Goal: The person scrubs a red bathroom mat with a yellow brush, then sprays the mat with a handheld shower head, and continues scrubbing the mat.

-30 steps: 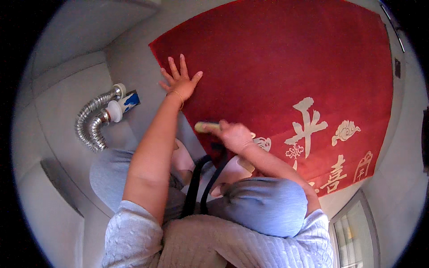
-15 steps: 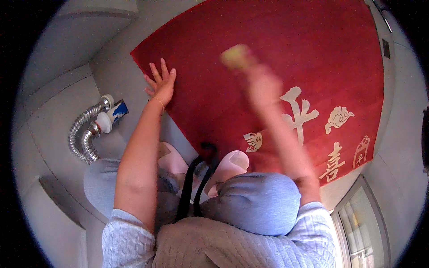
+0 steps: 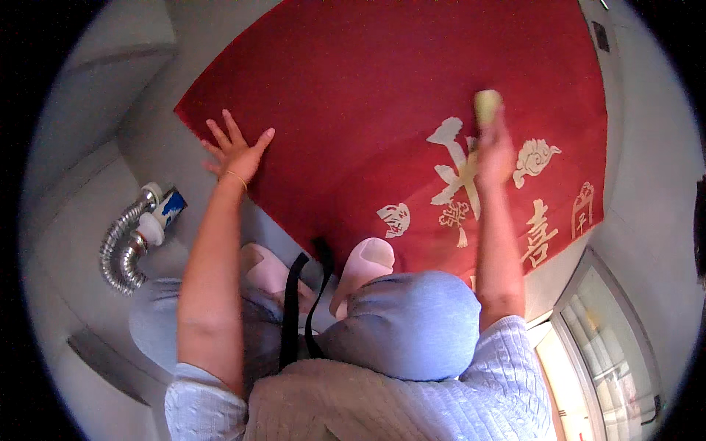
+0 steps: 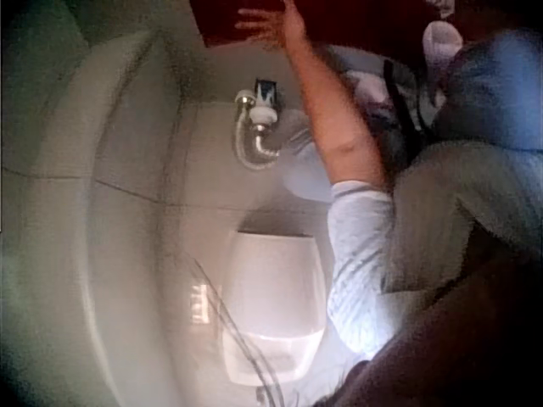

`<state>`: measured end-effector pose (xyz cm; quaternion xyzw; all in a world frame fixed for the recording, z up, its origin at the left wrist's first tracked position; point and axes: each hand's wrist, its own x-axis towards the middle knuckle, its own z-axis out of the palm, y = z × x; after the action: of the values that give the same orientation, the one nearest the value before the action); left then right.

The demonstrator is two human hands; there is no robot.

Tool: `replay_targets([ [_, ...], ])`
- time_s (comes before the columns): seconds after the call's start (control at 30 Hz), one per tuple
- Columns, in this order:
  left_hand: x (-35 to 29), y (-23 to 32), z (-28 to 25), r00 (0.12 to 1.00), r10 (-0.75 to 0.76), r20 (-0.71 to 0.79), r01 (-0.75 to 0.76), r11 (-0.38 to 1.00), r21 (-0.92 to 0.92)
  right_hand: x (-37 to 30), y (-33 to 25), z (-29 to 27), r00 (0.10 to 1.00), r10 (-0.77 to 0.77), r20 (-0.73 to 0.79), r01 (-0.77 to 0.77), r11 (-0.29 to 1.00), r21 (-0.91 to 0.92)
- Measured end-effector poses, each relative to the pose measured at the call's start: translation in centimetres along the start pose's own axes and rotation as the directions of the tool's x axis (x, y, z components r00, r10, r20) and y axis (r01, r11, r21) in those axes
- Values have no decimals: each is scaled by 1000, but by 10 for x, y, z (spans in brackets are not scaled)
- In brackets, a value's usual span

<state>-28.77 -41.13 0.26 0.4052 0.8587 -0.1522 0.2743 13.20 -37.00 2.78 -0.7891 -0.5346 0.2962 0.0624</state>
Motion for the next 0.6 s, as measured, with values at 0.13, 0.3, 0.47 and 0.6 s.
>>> replay_targets([
  [0.13, -28, 53, 7, 992, 128, -7, -128, 988, -82, -139, -28, 94, 762, 15, 647, -6, 1000, -16],
  [0.3, -79, 122, -9, 940, 153, 305, -141, 988, -64, -138, -36, 67, 492, -528, 692, 766, 640, -56],
  [0.47, -77, 145, 2, 948, 24, 317, -16, 1000, -26, -47, 32, -9, 984, 109, 144, -85, 983, -162],
  [0.6, -79, 166, 8, 948, -52, 313, 52, 999, 8, -39, 62, 2, 971, 45, -233, -67, 994, -88],
])
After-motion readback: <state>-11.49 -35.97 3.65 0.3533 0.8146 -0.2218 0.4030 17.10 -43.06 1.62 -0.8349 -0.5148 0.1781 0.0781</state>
